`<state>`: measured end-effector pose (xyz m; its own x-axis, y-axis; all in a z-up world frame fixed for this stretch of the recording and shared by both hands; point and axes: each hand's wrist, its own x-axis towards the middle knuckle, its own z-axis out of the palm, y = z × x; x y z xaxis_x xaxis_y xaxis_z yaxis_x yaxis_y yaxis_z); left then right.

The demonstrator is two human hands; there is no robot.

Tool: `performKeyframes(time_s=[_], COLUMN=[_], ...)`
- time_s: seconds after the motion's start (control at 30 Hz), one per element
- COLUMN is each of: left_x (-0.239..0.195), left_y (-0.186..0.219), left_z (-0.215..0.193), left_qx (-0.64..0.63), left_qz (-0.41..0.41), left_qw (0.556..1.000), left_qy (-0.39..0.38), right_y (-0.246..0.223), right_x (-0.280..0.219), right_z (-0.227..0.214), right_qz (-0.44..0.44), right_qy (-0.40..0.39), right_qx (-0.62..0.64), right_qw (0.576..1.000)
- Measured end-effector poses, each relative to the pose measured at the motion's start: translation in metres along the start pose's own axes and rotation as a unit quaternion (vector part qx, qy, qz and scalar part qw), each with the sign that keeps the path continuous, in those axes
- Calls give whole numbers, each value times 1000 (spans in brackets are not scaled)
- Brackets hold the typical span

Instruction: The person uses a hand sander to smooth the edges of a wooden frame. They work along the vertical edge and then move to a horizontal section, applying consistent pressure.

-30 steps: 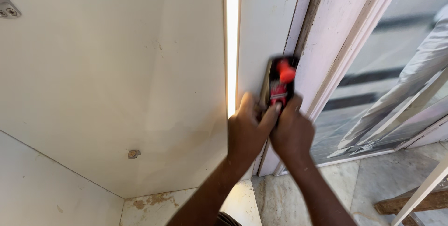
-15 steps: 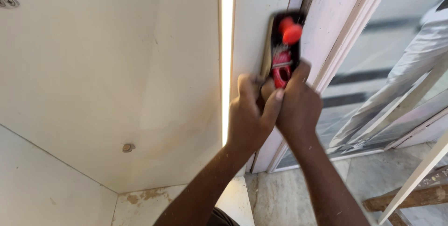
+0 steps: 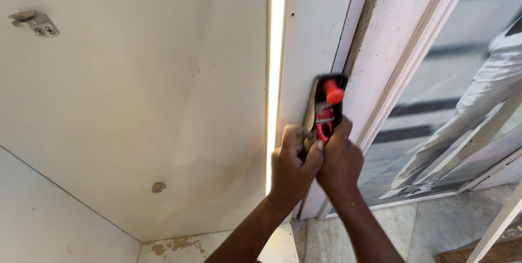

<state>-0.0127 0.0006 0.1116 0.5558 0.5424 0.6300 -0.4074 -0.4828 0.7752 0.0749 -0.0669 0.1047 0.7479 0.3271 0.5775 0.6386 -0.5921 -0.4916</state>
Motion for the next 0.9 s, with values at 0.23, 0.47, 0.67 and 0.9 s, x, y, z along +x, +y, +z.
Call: performKeyframes(time_s=[0.23,0.47,0.67,0.9], left_x=[90,-18,-176,-226], left_y=[103,27,-69,-68], left_z=[-6,-27,19,43], left_qx=[-9,-166,-585,-435], left_qz=[131,-48,-344,-450], left_qw=[991,983,721,776], left_qy=[-31,-60,-139,-76], right_y=[-45,80,189,220], right_x=[99,-31,-254,-331], right_z=[-108,-112,8,16], right_qz=[-252,84,340,409], right_qy=[210,-174,-316,-300], right_qx=[84,756,839,836], right_qw=[941,625,285,210])
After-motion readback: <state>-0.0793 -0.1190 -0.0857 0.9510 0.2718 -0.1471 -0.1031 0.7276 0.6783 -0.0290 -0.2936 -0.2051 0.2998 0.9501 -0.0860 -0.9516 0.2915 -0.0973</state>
